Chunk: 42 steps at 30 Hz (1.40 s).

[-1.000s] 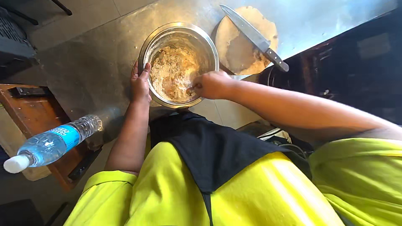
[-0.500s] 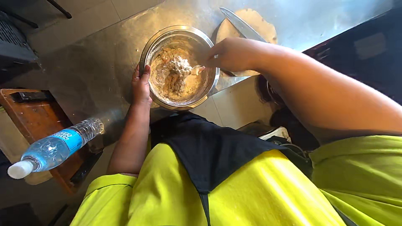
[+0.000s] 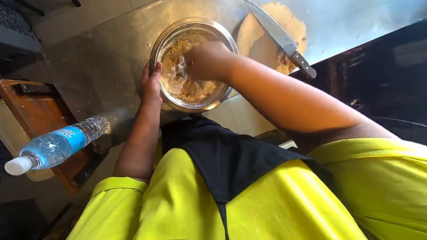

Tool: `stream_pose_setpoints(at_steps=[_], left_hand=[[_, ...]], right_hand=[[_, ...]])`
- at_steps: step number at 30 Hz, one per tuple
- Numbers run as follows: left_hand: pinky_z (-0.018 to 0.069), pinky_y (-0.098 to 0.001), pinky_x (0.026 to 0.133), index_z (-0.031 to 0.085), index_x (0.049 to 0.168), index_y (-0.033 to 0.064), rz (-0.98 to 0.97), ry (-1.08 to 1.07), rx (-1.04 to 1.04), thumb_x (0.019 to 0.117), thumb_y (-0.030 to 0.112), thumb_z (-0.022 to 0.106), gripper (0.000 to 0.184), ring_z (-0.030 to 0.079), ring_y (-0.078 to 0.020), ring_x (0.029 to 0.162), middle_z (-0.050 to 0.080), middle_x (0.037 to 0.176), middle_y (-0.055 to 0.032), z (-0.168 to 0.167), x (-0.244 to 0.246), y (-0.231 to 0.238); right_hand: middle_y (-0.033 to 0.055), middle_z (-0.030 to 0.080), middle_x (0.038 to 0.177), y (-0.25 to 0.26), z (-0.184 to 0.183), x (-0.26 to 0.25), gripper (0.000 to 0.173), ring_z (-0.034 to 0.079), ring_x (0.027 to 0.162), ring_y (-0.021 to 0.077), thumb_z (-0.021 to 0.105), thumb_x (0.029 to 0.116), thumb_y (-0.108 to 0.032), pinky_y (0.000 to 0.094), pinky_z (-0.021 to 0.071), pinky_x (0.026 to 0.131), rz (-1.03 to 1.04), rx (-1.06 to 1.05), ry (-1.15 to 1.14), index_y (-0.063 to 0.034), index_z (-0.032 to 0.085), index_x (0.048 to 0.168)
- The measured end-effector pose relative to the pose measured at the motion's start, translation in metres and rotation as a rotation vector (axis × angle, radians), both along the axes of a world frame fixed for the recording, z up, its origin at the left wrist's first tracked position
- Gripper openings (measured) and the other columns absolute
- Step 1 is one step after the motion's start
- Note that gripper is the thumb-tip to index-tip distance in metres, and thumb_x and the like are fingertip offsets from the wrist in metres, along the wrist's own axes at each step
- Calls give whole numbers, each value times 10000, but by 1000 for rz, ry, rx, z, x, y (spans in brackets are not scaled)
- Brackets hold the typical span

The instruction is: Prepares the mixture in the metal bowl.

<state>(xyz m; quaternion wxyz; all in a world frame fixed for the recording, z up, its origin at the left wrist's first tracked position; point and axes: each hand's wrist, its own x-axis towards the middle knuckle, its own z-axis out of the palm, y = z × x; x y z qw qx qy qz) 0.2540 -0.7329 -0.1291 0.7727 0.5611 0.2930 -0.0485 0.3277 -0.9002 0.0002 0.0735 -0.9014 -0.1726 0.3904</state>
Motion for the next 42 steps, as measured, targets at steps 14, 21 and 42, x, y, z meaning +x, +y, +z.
stream_pose_setpoints(at_steps=[14, 21, 42], left_hand=[[539, -389, 1047, 482, 1496, 90, 9, -31, -44, 982, 234, 706, 579, 613, -180, 1250, 604, 1396, -83, -4, -3, -1], [564, -408, 1009, 501, 1447, 23, 31, -84, -53, 992, 161, 685, 510, 652, -207, 1176, 643, 1306, -118, -6, -5, -3], [552, -417, 1034, 521, 1455, 55, 77, -61, -32, 1004, 230, 675, 508, 637, -205, 1217, 637, 1347, -101, 3, -11, -14]], right_hand=[[247, 659, 919, -41, 42, 2, 52, 651, 910, 472, 634, 957, -28, 635, 470, 737, 505, -332, -257, -12, 684, 959], [265, 625, 1091, -22, 25, 21, 287, 619, 1015, 467, 569, 954, 85, 624, 445, 852, 629, -220, -402, -43, 662, 1192], [156, 734, 924, -69, -15, -77, 278, 706, 910, 413, 554, 1013, -333, 673, 508, 733, 110, -113, -24, -139, 742, 1076]])
